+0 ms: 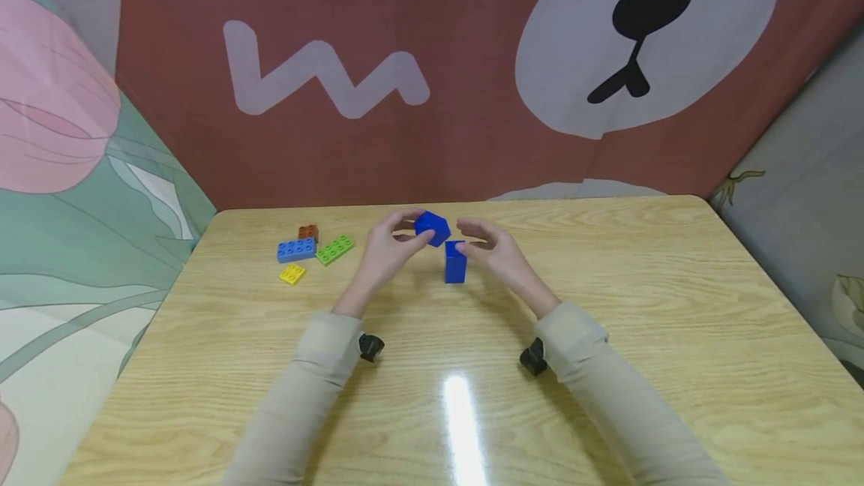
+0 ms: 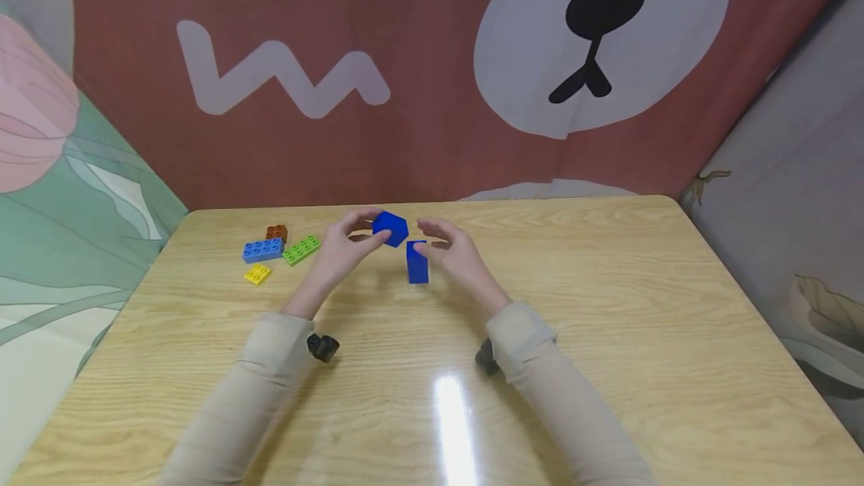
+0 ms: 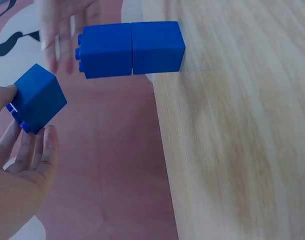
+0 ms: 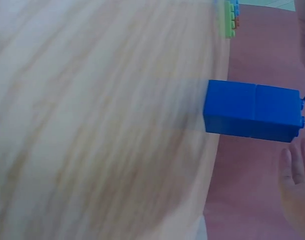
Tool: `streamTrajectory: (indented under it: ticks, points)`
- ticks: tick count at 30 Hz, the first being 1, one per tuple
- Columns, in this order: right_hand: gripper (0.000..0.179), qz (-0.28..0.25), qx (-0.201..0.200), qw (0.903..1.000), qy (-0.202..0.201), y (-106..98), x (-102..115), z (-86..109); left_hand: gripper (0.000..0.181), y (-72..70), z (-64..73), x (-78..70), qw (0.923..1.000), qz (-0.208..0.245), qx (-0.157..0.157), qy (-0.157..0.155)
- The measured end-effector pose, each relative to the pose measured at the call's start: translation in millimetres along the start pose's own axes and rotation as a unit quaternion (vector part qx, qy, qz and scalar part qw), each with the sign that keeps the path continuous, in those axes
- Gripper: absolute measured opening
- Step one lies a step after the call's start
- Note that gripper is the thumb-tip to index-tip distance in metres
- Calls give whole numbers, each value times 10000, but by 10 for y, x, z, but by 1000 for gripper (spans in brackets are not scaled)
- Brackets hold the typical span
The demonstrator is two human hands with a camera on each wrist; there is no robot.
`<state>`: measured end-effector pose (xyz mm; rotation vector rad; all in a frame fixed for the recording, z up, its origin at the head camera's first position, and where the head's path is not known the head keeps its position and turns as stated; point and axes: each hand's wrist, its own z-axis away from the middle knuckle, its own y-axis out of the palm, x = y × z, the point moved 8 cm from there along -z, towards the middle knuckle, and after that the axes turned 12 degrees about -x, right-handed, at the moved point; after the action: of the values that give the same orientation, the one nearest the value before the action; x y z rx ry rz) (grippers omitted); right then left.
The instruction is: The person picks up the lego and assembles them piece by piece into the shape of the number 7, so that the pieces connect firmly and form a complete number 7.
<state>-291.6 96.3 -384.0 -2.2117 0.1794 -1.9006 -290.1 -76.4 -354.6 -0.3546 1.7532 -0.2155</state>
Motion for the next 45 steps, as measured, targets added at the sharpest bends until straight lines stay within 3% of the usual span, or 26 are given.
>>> streamTrajectory:
  ticks: [11, 17, 25, 36, 45]
  points:
    - [48, 305, 65, 9993, -212, 21, 115, 2, 41, 196, 62, -160, 9953, -345, 297, 849]
    - [44, 508, -98, 9985, -152, -9, 84, 2, 42, 235, 64, -122, 9975, -86, 298, 633]
    - [44, 193, -44, 9997, -142, -57, 22, 38, 41, 323, 69, -37, 9986, 84, 442, 270]
    - [41, 47, -116, 9998, -169, -96, 12, 31, 45, 414, 71, -41, 9974, -75, 643, 332]
    - [47, -26, 41, 10000, -34, -65, -32, 21, 43, 405, 63, -24, 9978, -120, 567, 309]
